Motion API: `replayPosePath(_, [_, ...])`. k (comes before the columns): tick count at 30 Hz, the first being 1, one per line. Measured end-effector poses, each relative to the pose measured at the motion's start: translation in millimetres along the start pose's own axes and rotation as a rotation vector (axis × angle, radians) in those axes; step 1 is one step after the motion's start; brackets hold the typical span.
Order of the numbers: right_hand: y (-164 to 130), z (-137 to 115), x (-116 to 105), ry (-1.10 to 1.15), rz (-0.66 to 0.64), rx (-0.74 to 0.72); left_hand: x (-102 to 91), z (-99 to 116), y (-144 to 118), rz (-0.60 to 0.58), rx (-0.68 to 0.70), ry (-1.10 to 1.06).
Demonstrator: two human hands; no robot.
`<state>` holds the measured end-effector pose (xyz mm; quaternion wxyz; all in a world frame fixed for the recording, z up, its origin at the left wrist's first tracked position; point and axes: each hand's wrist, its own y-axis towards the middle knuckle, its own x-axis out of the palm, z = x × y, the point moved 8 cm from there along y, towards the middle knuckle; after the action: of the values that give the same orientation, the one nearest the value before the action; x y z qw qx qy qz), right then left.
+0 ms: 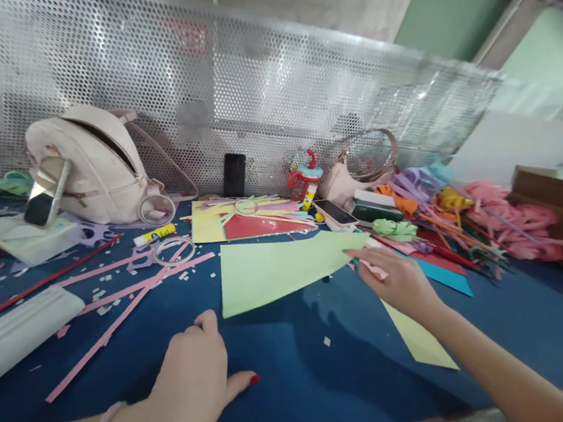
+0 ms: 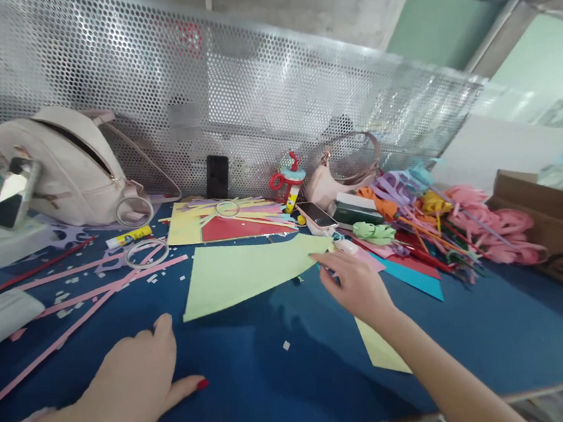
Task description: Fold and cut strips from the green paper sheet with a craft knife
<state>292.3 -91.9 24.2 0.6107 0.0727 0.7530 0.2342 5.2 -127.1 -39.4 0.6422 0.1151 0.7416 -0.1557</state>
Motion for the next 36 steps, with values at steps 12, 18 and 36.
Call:
replayPosePath(12, [70.5,15.3,66.4,0.888,-0.172,0.256,-31.7,21.0,11.1,0.194,0.362,0.010])
replayPosePath(18, [76.9,8.8,76.0,0.964,-0.207,0.169,-30.3,27.6,9.3,0.334,0.592,-0.131])
replayPosePath(36, [62.5,-19.8,99.7,-0.107,-0.388,0.084,12.1,30.7,14.1,-0.199,0.783,-0.351])
